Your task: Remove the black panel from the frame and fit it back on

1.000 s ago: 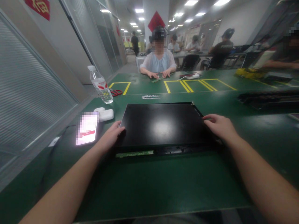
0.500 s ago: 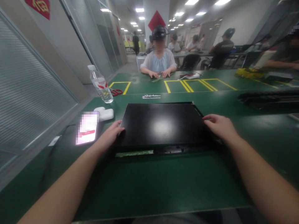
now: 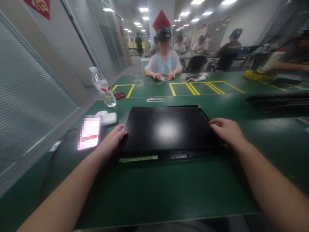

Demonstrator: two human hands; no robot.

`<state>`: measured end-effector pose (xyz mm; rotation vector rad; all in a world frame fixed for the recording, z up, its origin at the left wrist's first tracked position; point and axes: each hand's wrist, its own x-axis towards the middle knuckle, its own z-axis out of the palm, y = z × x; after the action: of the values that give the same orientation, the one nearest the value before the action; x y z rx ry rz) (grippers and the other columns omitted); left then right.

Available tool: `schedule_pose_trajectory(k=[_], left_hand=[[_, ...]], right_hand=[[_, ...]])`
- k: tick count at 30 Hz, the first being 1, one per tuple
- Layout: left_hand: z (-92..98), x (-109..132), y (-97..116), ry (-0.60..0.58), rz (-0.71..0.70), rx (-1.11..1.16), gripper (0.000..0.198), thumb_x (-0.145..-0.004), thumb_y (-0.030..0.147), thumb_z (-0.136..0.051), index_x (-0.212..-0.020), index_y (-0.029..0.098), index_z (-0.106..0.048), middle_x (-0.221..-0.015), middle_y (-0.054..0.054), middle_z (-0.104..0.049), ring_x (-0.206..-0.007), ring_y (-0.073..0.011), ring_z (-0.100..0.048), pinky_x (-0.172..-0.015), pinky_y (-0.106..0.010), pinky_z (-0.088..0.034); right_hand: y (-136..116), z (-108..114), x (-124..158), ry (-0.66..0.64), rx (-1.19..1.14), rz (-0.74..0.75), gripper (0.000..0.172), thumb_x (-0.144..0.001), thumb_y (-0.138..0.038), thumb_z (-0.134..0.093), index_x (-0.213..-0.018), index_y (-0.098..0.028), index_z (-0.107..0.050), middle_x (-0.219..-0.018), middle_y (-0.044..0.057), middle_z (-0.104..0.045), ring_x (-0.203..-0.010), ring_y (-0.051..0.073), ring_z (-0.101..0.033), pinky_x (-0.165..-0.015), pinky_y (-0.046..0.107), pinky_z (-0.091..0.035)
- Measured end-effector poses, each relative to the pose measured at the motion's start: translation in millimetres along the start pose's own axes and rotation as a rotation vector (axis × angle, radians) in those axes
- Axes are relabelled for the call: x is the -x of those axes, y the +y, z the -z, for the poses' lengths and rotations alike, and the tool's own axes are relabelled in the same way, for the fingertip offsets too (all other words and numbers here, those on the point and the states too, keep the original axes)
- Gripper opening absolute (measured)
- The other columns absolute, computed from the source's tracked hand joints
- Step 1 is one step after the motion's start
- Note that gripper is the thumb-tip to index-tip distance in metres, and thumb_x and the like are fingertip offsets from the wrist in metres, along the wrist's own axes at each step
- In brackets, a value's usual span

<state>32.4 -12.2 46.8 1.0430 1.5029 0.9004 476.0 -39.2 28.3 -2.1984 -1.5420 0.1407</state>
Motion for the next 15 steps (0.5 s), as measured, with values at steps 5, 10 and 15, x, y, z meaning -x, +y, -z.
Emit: schedule_pose_trajectory(k=[5,10,15], left_hand=[[-0.8,1.5,1.7,0.021,0.001,-0.014,0.046,-0.078,0.017,-0.059,-0.123,0.021,-0.063,-0.098,-0.005,-0.077,-0.085,-0.0261,-0.074,-0.072,-0.034,-0.057],[-2.5,3.5,4.1,0.016,0.009,0.007,0.047,-0.078,0.015,-0.059,-0.124,0.021,-0.063,-0.098,-0.005,-0.077,-0.084,-0.0248,-0.074,-0.066,-0.031,-0.057],[-4.3,3.1,3.6,0.026,0.021,0.057,0.047,-0.078,0.012,-0.058,-0.124,0.019,-0.063,-0.094,-0.006,-0.077,-0.079,-0.0231,-0.074,-0.063,-0.029,-0.057]], right_hand=[[-0.3,0.4,0.0,-0.013,0.012,-0.007,0.031,-0.077,-0.035,-0.058,-0.097,-0.025,-0.08,-0.081,0.005,-0.075,-0.074,0.024,-0.067,-0.063,0.033,-0.045],[0.2,0.7,-0.5,-0.009,0.027,-0.006,0.031,-0.078,-0.036,-0.057,-0.096,-0.025,-0.081,-0.082,0.006,-0.075,-0.074,0.024,-0.066,-0.063,0.034,-0.045],[0.0,1.7,-0.7,-0.021,0.034,-0.009,0.032,-0.078,-0.036,-0.057,-0.096,-0.025,-0.081,-0.083,0.005,-0.075,-0.076,0.024,-0.067,-0.065,0.034,-0.046]])
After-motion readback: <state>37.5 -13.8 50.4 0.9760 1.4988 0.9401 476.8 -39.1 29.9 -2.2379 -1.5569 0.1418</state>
